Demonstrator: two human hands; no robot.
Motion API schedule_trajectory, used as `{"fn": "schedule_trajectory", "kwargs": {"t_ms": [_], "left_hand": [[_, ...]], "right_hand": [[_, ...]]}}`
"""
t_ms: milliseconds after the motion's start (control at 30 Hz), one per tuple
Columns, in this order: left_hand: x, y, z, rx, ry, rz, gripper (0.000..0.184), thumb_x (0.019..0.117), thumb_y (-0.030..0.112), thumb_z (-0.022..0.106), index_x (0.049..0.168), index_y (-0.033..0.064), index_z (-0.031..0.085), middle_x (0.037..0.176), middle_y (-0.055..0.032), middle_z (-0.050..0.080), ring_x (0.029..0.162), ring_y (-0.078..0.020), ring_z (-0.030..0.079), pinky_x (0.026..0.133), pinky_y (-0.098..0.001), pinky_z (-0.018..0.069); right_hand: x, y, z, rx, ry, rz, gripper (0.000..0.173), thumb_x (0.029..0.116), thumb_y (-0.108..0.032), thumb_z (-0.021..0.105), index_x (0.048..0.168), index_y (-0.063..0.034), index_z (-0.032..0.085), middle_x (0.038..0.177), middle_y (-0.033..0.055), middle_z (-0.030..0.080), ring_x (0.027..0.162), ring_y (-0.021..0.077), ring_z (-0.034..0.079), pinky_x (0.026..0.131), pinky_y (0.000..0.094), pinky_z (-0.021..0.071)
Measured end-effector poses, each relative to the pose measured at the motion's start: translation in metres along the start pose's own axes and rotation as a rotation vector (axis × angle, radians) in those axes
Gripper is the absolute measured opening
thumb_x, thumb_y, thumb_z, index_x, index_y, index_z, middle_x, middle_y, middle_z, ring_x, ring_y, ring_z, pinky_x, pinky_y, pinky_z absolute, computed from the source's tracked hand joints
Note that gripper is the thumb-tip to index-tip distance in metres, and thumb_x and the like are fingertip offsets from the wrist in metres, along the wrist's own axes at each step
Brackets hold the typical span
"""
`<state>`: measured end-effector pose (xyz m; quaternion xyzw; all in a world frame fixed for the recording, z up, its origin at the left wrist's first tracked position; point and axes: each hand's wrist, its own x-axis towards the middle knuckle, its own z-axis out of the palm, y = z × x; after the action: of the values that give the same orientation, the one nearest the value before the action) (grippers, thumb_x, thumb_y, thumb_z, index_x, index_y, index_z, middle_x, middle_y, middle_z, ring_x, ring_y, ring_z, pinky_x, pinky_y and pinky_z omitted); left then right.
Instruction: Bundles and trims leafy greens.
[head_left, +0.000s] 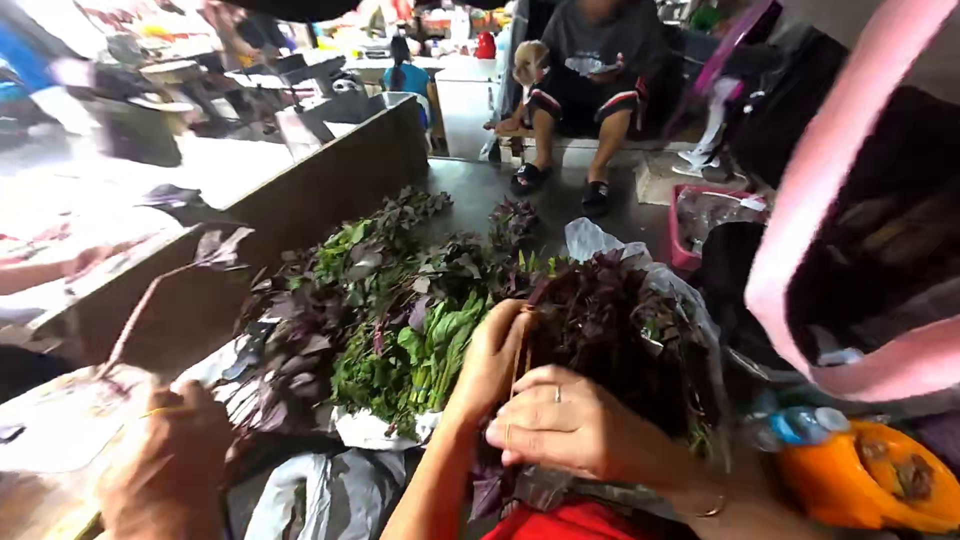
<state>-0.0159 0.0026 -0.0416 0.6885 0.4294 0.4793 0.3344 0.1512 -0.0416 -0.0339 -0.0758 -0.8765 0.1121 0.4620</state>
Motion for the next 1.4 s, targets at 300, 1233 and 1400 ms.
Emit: {"fn": "schedule_trajectory", "kwargs": {"t_ms": [300,1233,1400], "left_hand": [[-0.01,0.027,0.002,0.066,-0.367,0.243,0.034,0.109,0.019,0.043,0.113,-0.0034,0.067,0.099,-0.0067,0.067,0.092,-0.0041,0.063,0.087,-0.0227,0.0523],[-0.023,0.0,-0.011,-0.304,0.14,0.06,0.028,0.1069,0.012,0.038,0.111,-0.0008,0.063,0.09,0.0028,0.064,0.084,-0.0033,0.061,0.081,-0.0247,0.0536],[-0.026,0.013,-0.007,-0.096,-0.269,0.072,0.031,0.1076,0.015,0.043,0.115,-0.0042,0.066,0.097,-0.0043,0.067,0.088,-0.0041,0.062,0.084,-0.0233,0.0526]], "right_hand": [[-0.025,0.072,-0.052,0.686,0.311,0.448,0.07,0.0866,-0.06,0.071,0.13,-0.0049,0.068,0.119,0.0084,0.074,0.112,0.0199,0.07,0.101,0.0388,0.0564],[-0.005,0.014,0.016,0.841,0.668,0.438,0.031,0.0988,-0.037,0.064,0.122,-0.0199,0.076,0.121,-0.0006,0.075,0.115,0.012,0.069,0.104,0.0301,0.0542],[-0.016,0.088,-0.021,0.93,0.312,0.594,0.06,0.0849,-0.057,0.073,0.125,-0.0126,0.071,0.115,0.0039,0.075,0.109,0.0176,0.07,0.098,0.0364,0.0563]]}}
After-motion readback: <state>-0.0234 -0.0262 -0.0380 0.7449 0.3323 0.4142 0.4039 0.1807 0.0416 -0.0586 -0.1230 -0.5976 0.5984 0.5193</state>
